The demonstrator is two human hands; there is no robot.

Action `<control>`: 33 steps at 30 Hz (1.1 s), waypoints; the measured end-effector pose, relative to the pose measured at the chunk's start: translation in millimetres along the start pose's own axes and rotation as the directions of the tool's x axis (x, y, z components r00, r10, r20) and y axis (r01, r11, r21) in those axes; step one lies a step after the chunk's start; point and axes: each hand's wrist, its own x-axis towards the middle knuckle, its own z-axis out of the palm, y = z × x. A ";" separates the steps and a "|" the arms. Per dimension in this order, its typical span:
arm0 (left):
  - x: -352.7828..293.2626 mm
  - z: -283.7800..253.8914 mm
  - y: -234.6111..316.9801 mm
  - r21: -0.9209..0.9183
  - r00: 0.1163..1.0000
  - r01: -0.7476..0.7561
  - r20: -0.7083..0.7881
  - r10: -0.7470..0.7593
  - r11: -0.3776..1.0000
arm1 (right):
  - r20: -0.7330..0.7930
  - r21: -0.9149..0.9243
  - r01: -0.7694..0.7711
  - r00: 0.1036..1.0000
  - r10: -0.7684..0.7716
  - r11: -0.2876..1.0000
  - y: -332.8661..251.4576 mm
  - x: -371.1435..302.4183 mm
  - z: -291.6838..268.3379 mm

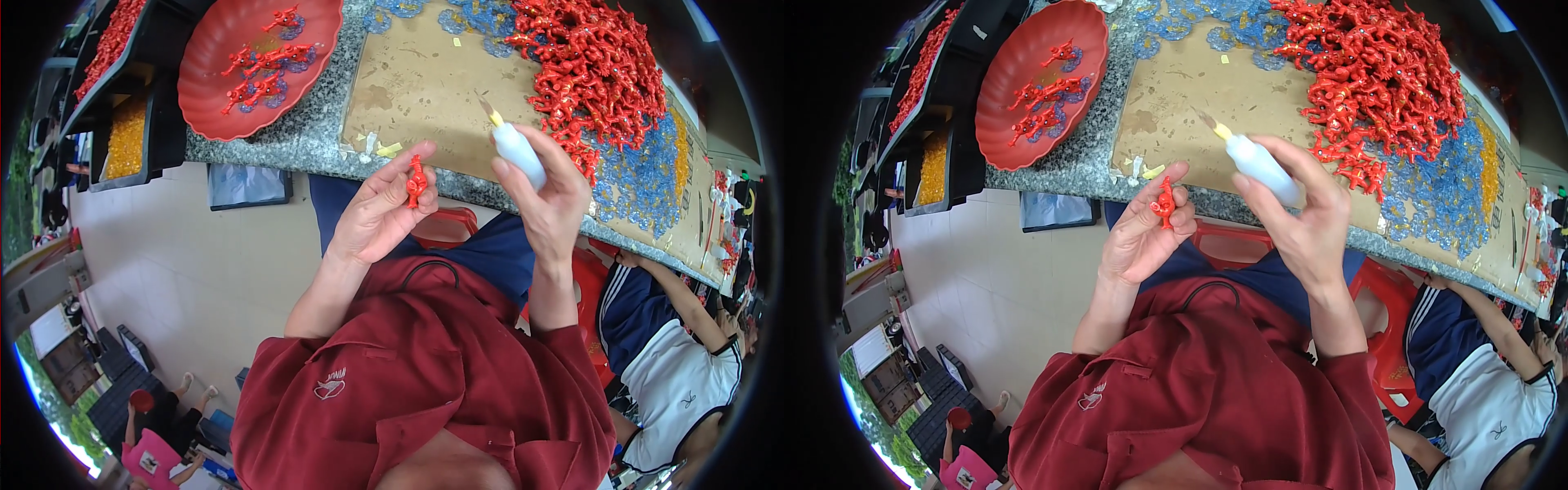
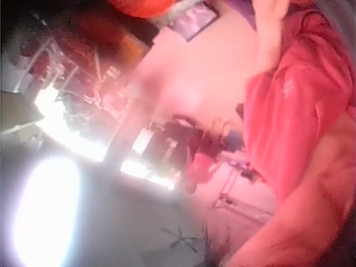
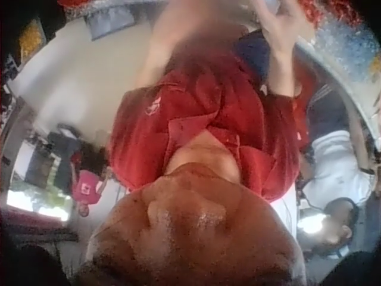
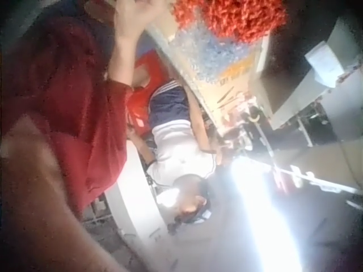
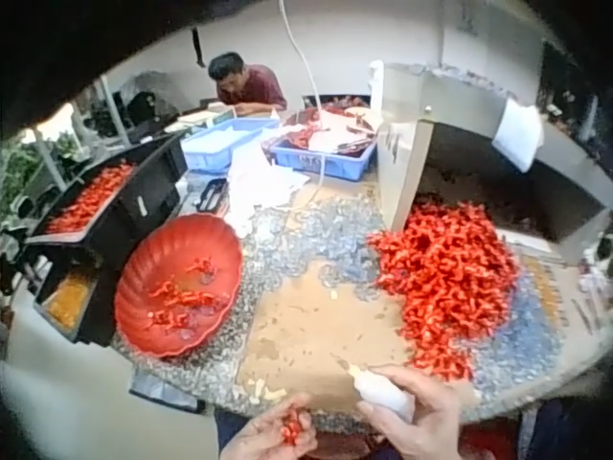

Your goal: The person applies glue from a bottle onto plastic figurine pieces, attaches each figurine onto a base by hand, and places the assembled figurines into a tray.

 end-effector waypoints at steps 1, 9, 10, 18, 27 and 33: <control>0.0 0.1 1.0 0.009 1.000 -0.003 0.016 0.003 1.000 | -0.009 0.032 0.017 1.000 -0.016 0.999 5.8 7.4 6.2; -9.2 -5.0 3.9 -0.059 0.999 -0.030 -0.035 0.028 0.998 | 0.044 -0.014 0.014 0.999 -0.013 1.000 28.6 50.0 60.9; -10.4 -4.3 4.5 -0.076 0.999 -0.038 -0.040 0.035 0.996 | 0.107 -0.028 0.015 0.994 -0.011 1.000 28.1 50.6 60.0; -15.3 -5.5 8.8 -0.090 0.997 -0.047 -0.061 0.042 0.995 | 0.242 -0.551 0.319 0.946 -0.218 0.771 27.7 110.3 24.6; -22.0 -10.1 14.3 -0.074 0.994 -0.030 -0.103 0.022 0.997 | 0.470 -0.818 0.528 0.842 -0.266 0.227 23.1 111.7 30.0; -19.9 -6.8 10.4 -0.064 0.991 -0.010 -0.133 0.002 0.998 | 0.461 -0.750 0.510 0.860 -0.221 0.420 26.2 87.6 20.6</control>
